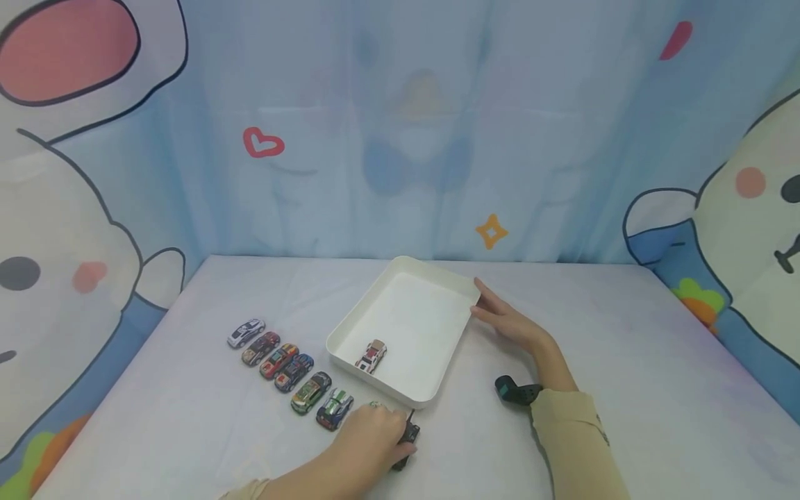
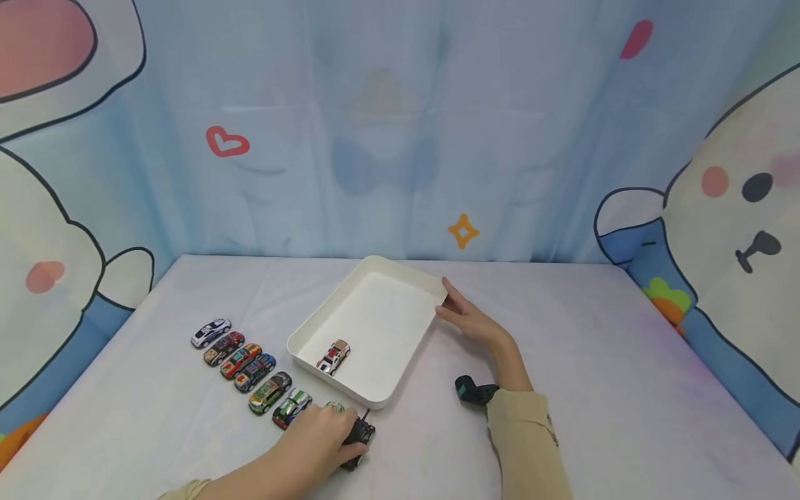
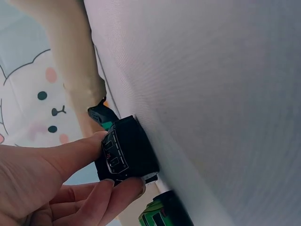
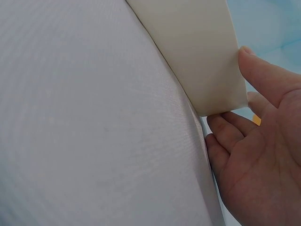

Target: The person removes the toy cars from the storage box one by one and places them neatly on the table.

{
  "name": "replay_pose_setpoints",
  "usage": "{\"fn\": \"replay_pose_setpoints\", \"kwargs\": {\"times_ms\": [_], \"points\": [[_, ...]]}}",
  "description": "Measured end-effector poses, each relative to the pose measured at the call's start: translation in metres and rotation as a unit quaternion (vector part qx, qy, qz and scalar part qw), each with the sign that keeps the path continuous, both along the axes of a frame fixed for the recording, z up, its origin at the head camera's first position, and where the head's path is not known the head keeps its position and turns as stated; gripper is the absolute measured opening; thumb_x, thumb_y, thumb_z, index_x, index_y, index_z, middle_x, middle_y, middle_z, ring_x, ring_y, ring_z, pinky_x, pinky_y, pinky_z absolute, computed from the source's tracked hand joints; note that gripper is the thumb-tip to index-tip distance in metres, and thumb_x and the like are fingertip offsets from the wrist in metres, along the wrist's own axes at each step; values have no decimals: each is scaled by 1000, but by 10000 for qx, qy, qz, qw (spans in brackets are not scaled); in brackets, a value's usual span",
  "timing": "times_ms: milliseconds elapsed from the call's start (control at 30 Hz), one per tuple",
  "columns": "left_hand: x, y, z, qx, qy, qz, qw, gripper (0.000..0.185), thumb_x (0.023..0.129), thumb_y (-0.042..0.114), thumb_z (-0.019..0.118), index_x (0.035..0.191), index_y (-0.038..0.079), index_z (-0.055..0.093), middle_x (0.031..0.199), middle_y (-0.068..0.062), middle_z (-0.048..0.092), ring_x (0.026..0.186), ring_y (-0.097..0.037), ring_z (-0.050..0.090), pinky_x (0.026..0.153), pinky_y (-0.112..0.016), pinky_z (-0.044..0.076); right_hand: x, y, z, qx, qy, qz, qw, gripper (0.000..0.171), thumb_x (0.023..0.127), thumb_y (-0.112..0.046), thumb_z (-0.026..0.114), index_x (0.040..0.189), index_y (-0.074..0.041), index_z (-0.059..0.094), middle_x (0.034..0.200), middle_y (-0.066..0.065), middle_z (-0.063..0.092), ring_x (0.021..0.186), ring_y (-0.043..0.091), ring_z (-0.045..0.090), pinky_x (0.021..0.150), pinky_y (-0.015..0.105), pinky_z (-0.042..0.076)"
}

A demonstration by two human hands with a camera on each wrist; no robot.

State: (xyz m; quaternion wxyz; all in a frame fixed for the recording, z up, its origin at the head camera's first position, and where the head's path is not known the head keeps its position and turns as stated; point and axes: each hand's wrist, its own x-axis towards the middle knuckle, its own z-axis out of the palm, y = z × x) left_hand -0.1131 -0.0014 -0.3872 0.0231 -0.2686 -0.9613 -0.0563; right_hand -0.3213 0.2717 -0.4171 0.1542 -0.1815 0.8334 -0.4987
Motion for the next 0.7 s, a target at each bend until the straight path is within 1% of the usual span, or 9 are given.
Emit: {"fn": "replay_pose_setpoints", "kwargs": {"times_ms": [167, 333, 433, 500, 567, 600, 667, 700], "points": [[-1, -2, -1, 128, 4, -90, 9999, 33, 80, 37, 72, 72, 8, 60, 58, -1, 56, 53, -8, 54, 45, -18, 41, 0, 0, 0, 2, -22, -6, 10000, 72, 99, -29, 47, 151, -18, -1, 153, 20, -2, 137, 40, 6, 106, 57, 9], [0, -1, 0, 53, -9, -91, 9999, 34, 79, 38, 72, 77, 6, 63, 60, -2, 58, 54, -8, 55, 47, -17, 44, 1, 1, 2, 12, -63, -20, 10000, 72, 99, -30, 47, 151, -20, -1, 153, 19, -3, 137, 39, 5, 106, 57, 9], [1, -1, 1, 33, 0, -103, 9999, 35, 79, 40, 72, 78, 6, 63, 59, -2, 57, 53, -8, 54, 46, -17, 43, 2, 1, 3, 25, -82, -37, 10000, 71, 99, -30, 47, 151, -21, -1, 153, 19, -2, 137, 39, 5, 106, 57, 8], [2, -3, 2, -12, 126, -156, 9998, 38, 78, 44, 70, 77, 7, 63, 57, -1, 55, 50, -6, 51, 45, -17, 42, 3, 1, 3, 16, -84, -42, 10000, 71, 99, -30, 47, 151, -21, -1, 153, 20, -2, 137, 39, 5, 106, 57, 8], [1, -6, 5, -133, 345, -181, 9992, 40, 79, 48, 67, 74, 9, 62, 55, 1, 53, 47, -6, 48, 43, -18, 40, 5, 0, 6, -6, -87, -27, 10000, 72, 99, -28, 47, 151, -18, -1, 153, 20, -3, 137, 39, 4, 106, 56, 8], [0, -10, 9, -126, 413, -179, 9989, 39, 80, 48, 66, 72, 10, 61, 54, 3, 51, 46, -6, 45, 42, -19, 39, 5, 0, 6, -24, -90, -24, 10000, 72, 99, -28, 47, 151, -17, -2, 153, 20, -3, 137, 39, 4, 106, 56, 8], [-5, -19, 21, -80, 613, -215, 9979, 35, 83, 44, 65, 74, 11, 61, 55, 4, 52, 46, -7, 45, 43, -20, 39, 4, 0, 5, -22, -77, -15, 10000, 71, 99, -28, 47, 151, -16, -2, 153, 19, -4, 137, 39, 4, 106, 56, 8], [-9, -26, 28, -67, 698, -249, 9972, 31, 84, 40, 65, 81, 10, 63, 59, 3, 54, 48, -8, 48, 44, -20, 41, 3, 0, 4, -18, -77, -15, 10000, 71, 99, -28, 46, 151, -16, -2, 153, 19, -4, 137, 39, 4, 106, 56, 8]]}}
